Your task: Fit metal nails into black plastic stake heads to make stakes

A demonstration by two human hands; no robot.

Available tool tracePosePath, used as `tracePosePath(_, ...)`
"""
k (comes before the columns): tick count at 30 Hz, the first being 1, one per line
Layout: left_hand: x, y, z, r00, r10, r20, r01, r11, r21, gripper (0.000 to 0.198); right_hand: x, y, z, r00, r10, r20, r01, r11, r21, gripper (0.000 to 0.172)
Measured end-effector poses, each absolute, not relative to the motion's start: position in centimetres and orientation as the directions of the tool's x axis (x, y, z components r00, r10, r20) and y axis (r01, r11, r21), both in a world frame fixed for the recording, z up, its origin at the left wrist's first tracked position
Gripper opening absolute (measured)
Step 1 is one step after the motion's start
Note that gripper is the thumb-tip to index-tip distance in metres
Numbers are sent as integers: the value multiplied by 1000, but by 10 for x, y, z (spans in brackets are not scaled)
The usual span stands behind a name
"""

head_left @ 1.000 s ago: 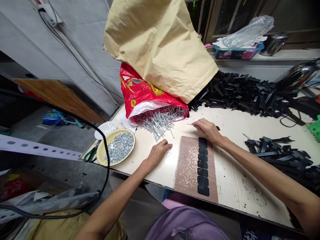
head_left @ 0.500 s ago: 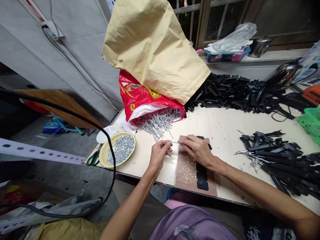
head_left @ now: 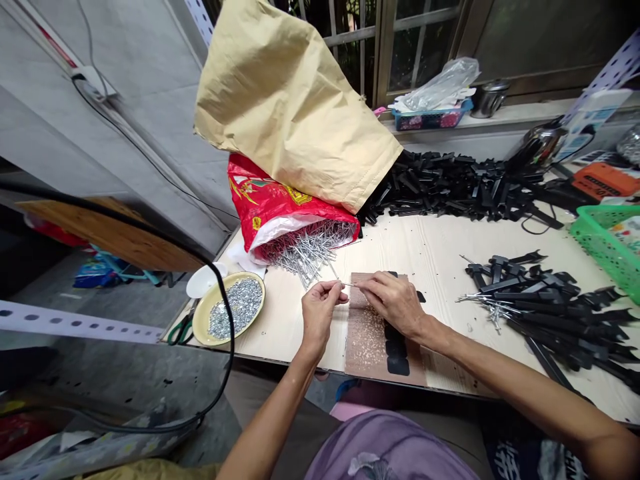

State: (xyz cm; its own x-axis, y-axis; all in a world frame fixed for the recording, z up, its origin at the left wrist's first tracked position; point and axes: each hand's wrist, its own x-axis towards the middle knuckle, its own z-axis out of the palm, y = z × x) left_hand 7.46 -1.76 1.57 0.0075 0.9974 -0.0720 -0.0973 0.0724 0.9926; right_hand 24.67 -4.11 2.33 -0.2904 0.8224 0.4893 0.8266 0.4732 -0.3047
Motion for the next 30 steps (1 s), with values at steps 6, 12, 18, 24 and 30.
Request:
tracePosePath(6, 80, -18, 15, 12, 996, -91, -81, 92, 992, 28, 249, -41, 19, -282, 833, 476, 853, 445, -273, 21)
tracePosePath(12, 78, -15, 14, 72, 994, -84, -65, 88, 994, 23, 251, -44, 17, -268, 836, 479, 864, 429, -265, 20)
tracePosePath(18, 72, -8, 10, 179, 981, -80, -73, 95, 993, 23, 254, -47, 20, -285, 837, 467, 860, 438, -261, 20)
tracePosePath(24, 71, -7, 3, 285, 939, -192, -150, 242, 959, 30, 257, -47, 22, -329, 841, 429, 870, 447, -209, 22)
tracePosePath(30, 67, -6, 1, 366, 881, -301, -197, 389, 900, 32, 259, -48, 22, -345, 849, 400, 878, 442, -181, 23)
